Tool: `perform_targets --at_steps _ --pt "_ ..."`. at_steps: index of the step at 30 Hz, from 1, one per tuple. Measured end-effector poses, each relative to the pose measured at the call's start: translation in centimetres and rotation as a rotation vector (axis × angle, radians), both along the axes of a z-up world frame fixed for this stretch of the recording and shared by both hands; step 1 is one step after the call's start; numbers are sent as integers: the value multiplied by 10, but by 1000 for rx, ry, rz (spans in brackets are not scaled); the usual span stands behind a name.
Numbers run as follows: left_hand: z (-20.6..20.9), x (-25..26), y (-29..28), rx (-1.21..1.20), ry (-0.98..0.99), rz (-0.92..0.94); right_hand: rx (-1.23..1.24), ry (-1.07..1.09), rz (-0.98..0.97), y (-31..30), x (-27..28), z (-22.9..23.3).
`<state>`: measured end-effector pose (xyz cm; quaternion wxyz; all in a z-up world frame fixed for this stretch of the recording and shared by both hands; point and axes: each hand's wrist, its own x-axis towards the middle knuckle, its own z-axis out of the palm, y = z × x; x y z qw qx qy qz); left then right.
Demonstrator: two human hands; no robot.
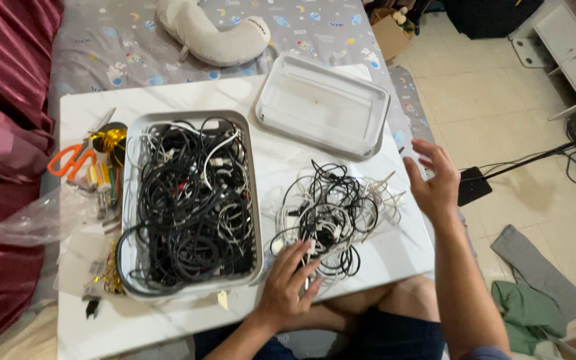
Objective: The person organizes various electronic cables, power adapters, and small components by sorting them between different plastic storage bins and containers.
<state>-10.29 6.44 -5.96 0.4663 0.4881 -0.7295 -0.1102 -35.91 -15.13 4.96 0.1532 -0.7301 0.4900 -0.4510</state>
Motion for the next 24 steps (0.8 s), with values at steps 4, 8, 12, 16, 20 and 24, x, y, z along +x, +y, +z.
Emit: perform_targets --at_steps 4,8,12,16,20,24 --pt "1 -2 7 -36 -3 23 -165 86 52 104 31 -23" --pt "-9 -4 42 -40 32 107 -302 339 283 157 63 -39" --pt "-19 -3 78 -28 117 176 -266 444 327 168 66 -48" --pt "-27 3 119 -54 175 230 -191 378 353 169 50 -61" --pt "-17 23 141 -72 176 370 -244 329 300 168 49 -81" --pt "2 91 143 -240 -21 730 -293 307 268 170 53 -89"
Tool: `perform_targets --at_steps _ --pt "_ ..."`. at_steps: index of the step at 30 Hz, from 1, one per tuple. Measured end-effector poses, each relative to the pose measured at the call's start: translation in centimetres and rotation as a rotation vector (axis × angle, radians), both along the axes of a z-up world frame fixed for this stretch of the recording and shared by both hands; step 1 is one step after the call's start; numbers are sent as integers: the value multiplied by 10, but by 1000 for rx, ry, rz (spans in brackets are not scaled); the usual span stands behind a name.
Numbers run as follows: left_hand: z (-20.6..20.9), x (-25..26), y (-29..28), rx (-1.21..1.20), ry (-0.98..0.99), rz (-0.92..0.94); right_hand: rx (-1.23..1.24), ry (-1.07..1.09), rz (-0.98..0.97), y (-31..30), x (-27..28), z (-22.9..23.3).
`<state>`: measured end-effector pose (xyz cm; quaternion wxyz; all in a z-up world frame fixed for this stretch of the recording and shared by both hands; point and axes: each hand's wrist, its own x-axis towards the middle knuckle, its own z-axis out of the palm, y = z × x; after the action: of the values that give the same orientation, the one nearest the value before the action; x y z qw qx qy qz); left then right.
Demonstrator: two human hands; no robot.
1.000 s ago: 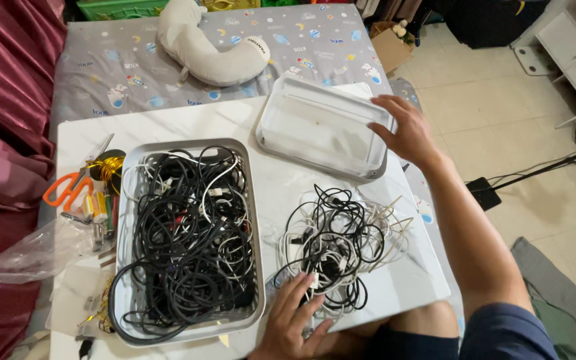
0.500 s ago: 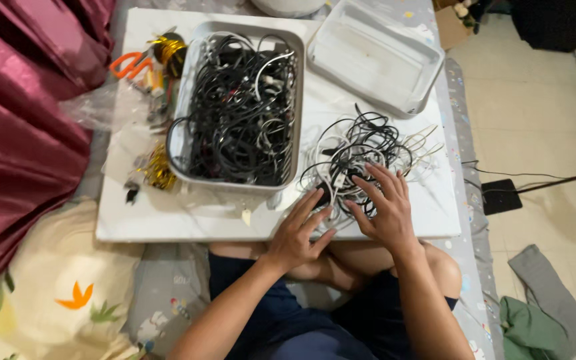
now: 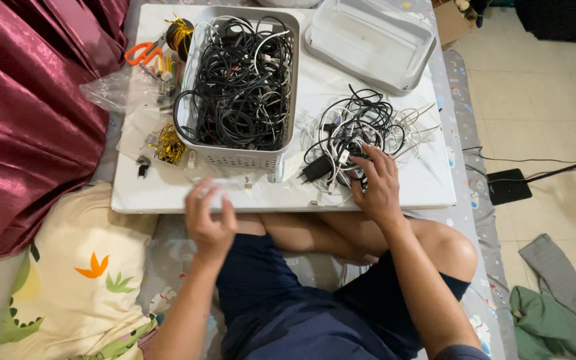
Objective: The person organizes various electronic cables, power adapters, and small components by sorting them between different plastic storage bins and containers.
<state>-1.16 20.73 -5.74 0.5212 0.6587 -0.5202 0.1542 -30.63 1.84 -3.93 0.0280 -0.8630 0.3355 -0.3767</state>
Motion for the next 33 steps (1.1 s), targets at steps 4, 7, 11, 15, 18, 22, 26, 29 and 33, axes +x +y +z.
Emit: perform_targets --at_steps 4,7,11,15,18,22,26,29,33 --pt "15 82 -14 193 -181 254 50 49 11 -2 2 4" --pt "4 112 -22 296 -175 238 136 43 27 -1 0 9" --pt "-23 123 -30 292 -131 218 174 40 40 0 -1 11" --pt "-23 124 -29 240 -140 221 199 54 28 -2 0 11" --pt "-13 125 -28 205 -89 232 200 57 33 -2 0 11" --pt "4 140 -16 214 -163 270 221 75 33 -1 -2 13" --pt "35 155 7 220 -216 261 242 91 66 -2 -8 16" --pt "68 161 24 239 -262 259 259 100 80 -3 -10 20" --pt "101 141 39 262 -284 250 279 79 105 1 -15 24"
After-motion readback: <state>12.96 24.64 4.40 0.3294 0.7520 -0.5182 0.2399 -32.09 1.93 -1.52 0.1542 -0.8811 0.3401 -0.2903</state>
